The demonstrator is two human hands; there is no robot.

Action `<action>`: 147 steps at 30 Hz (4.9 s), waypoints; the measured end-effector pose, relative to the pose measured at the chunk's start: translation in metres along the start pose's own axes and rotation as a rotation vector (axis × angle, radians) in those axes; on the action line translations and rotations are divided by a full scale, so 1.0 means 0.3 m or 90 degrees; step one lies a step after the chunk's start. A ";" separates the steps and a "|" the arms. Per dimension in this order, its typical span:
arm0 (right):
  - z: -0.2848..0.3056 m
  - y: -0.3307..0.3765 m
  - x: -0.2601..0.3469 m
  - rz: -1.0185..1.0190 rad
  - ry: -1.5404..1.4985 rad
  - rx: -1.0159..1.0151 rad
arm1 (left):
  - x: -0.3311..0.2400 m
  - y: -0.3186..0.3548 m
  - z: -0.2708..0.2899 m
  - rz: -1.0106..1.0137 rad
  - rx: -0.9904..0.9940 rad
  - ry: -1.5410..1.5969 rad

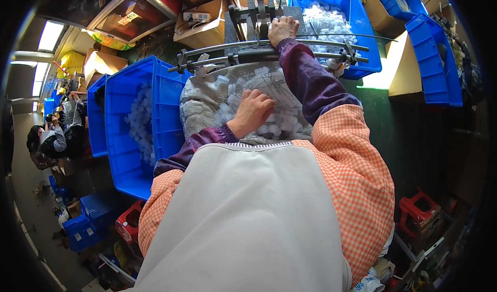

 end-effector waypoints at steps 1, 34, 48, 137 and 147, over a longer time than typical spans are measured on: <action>0.004 0.001 0.030 0.005 -0.009 -0.006 | 0.003 0.000 0.009 0.000 -0.005 0.007; 0.298 0.375 0.105 0.367 -0.789 0.439 | 0.193 -0.183 0.241 0.150 -0.284 0.565; 0.024 -0.035 -0.106 0.072 -0.009 0.011 | -0.050 -0.285 -0.189 -0.109 0.052 -0.123; -0.012 -0.073 -0.167 0.006 -0.045 0.037 | -0.016 -0.125 -0.139 -0.066 0.052 0.177; 0.018 -0.002 -0.167 -0.010 0.003 -0.013 | -0.041 -0.147 0.018 -0.099 -0.094 0.246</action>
Point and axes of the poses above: each hand's wrist, its own y-axis away from the middle knuckle, its own z-axis out of the back of the hand, x = y × z, the point moved 10 cm from there along -y, towards the middle knuckle, and after that the axes turned 2 degrees about z, right-handed, at the moved point
